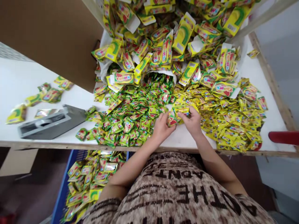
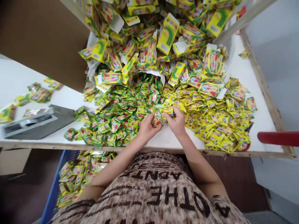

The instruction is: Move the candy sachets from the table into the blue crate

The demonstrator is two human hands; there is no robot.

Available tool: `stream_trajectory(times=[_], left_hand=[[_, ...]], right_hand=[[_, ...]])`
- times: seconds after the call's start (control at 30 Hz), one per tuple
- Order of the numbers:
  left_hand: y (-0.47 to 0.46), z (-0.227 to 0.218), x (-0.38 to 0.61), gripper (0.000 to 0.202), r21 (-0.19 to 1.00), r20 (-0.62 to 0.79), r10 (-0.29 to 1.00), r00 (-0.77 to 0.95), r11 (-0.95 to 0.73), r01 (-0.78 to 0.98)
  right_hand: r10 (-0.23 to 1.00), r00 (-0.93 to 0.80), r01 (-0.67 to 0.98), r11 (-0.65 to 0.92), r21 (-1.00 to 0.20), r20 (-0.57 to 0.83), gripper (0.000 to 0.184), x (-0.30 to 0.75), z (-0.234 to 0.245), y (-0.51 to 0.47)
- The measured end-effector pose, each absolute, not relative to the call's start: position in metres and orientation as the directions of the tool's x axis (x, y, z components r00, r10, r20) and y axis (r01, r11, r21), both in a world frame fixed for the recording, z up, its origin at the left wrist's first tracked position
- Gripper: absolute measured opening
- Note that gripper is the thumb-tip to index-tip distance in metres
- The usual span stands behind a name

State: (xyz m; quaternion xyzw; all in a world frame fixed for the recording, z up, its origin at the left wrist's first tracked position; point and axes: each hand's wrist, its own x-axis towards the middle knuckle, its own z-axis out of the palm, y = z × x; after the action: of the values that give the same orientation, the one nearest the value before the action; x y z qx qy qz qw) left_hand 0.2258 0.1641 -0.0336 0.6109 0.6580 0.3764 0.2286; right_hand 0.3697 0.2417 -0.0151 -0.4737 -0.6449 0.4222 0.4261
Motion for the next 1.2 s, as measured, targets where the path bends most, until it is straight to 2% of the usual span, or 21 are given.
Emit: stream_trajectory(times=[0.1,0.23,0.33,0.43,0.53,0.63,0.73,0.8,1.0,1.2], left_hand=[[0.163,-0.048,0.233,0.064,0.774,0.162,0.968,-0.194,-0.003,0.633],[0.163,-0.057,0.236,0.067,0.767,0.182,0.961,-0.208,-0.006,0.641],[0.159,-0.062,0.241,0.066,0.78,0.178,0.963,-0.204,-0.012,0.626],[0.153,-0.067,0.246,0.06,0.811,0.161,0.973,-0.168,-0.033,0.584],[0.148,-0.072,0.246,0.046,0.918,0.073,0.98,-0.187,0.007,0.397],[0.145,-0.076,0.24,0.035,0.993,-0.097,0.986,-0.134,0.105,0.051],[0.139,-0.077,0.235,0.039,0.939,-0.221,0.975,0.017,0.218,-0.267],[0.134,-0.078,0.234,0.044,0.873,-0.28,0.957,0.081,0.289,-0.393],[0.124,-0.078,0.238,0.048,0.818,-0.345,0.938,0.048,0.325,-0.474],[0.122,-0.077,0.236,0.049,0.779,-0.367,0.928,0.069,0.347,-0.522]], right_hand=[[0.94,-0.261,0.436,0.317,-0.843,0.218,0.013,0.378,-0.015,0.236],[0.895,-0.399,0.507,0.397,-0.765,0.2,0.029,0.389,-0.009,0.237],[0.872,-0.472,0.533,0.398,-0.747,0.129,0.03,0.392,-0.009,0.242],[0.784,-0.62,0.561,0.453,-0.693,0.011,0.026,0.392,-0.008,0.247],[0.733,-0.68,0.56,0.535,-0.632,0.017,0.006,0.388,-0.008,0.25],[0.706,-0.701,0.502,0.588,-0.634,0.101,0.019,0.384,-0.011,0.249],[0.623,-0.775,0.411,0.625,-0.664,0.106,0.016,0.385,-0.019,0.245],[0.598,-0.797,0.394,0.621,-0.677,0.085,0.017,0.387,-0.024,0.24],[0.71,-0.694,0.468,0.571,-0.674,0.12,0.003,0.387,-0.035,0.215],[0.698,-0.692,0.338,0.539,-0.772,0.184,0.004,0.386,-0.038,0.217]])
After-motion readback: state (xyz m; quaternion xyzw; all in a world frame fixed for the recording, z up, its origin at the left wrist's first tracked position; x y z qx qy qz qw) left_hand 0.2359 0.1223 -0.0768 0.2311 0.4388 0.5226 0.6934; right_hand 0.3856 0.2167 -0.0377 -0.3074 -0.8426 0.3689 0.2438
